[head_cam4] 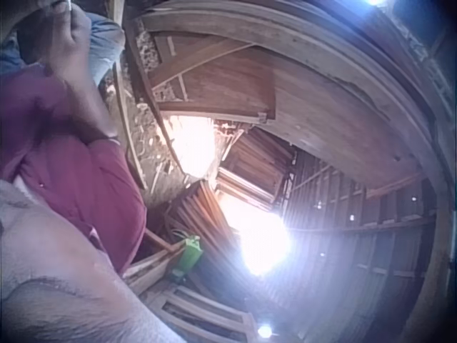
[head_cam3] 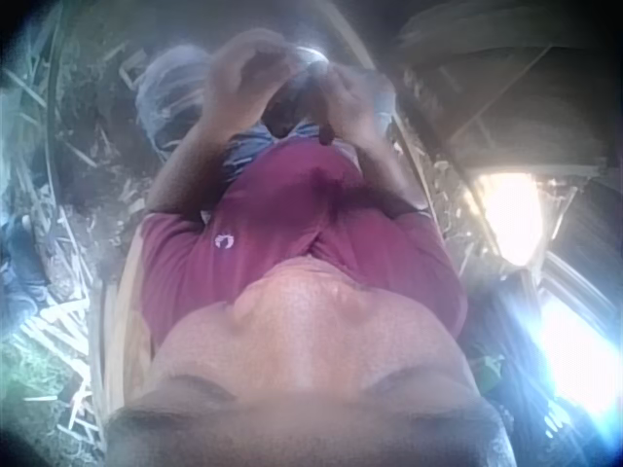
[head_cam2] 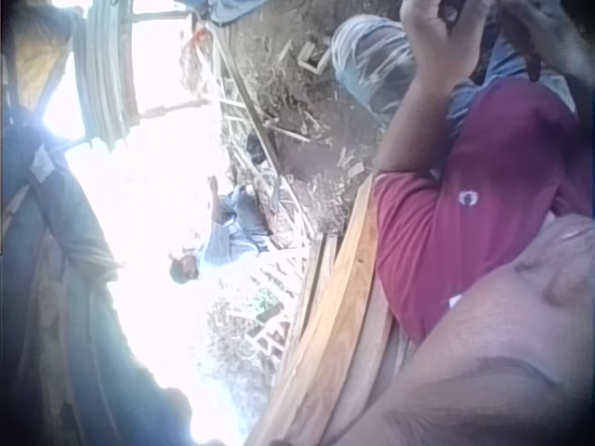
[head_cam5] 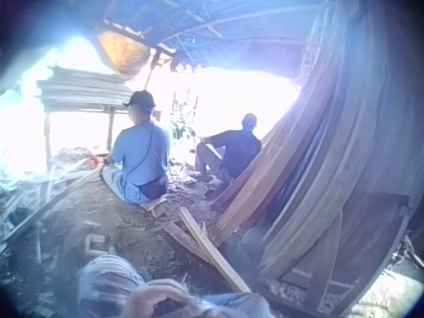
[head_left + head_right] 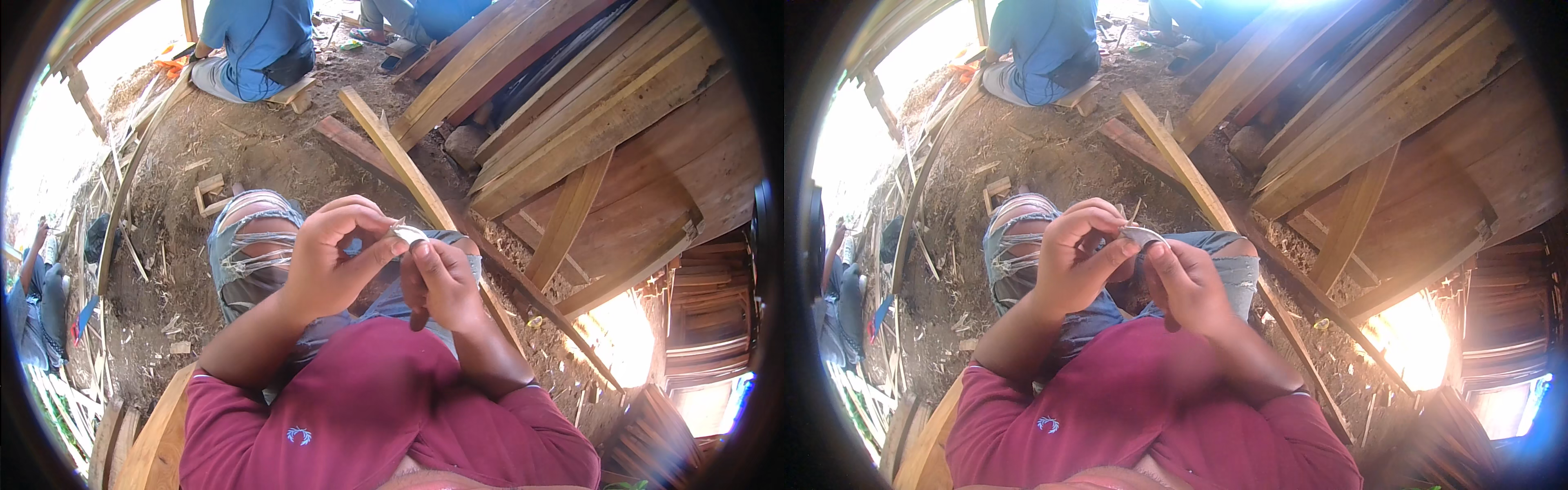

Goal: The person sits on the ground and uses a small knife to shave and shape a thin wooden stick. They hold the stick in their left hand and carefully scrape the surface with the knife in their right hand, rotating the stick to work on different sides.

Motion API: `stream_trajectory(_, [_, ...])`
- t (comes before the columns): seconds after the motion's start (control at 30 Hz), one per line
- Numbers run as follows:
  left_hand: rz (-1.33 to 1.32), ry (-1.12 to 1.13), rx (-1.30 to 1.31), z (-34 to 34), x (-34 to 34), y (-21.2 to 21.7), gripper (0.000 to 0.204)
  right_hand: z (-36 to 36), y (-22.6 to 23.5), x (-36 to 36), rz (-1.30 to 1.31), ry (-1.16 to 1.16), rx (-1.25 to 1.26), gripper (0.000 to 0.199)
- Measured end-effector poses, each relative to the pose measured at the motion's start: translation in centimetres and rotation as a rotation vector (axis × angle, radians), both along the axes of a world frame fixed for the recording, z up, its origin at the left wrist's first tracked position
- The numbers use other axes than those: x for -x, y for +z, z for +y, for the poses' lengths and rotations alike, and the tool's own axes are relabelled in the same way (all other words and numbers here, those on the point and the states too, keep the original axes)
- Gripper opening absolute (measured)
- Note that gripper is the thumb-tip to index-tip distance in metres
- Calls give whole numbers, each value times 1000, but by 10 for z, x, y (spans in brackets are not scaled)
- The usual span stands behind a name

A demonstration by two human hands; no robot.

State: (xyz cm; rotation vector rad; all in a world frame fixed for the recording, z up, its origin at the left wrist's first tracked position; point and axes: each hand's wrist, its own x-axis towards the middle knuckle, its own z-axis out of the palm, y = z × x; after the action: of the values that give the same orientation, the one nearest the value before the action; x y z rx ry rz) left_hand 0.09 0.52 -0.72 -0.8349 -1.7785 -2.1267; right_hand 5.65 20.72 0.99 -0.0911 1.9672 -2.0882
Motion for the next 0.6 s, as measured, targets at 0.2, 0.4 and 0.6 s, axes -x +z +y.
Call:
stream_trajectory(0.2, [79,75,40,1,2,-2,20,3,-3,2,76,-26,-32,52])
stream_trajectory(0.4, [133,137,74,2,2,-2,20,-12,-6,-6,10,-92,37,51])
stream_trajectory(0.6, [149,140,135,1,3,0,22,-10,-16,0,176,-188,296,53])
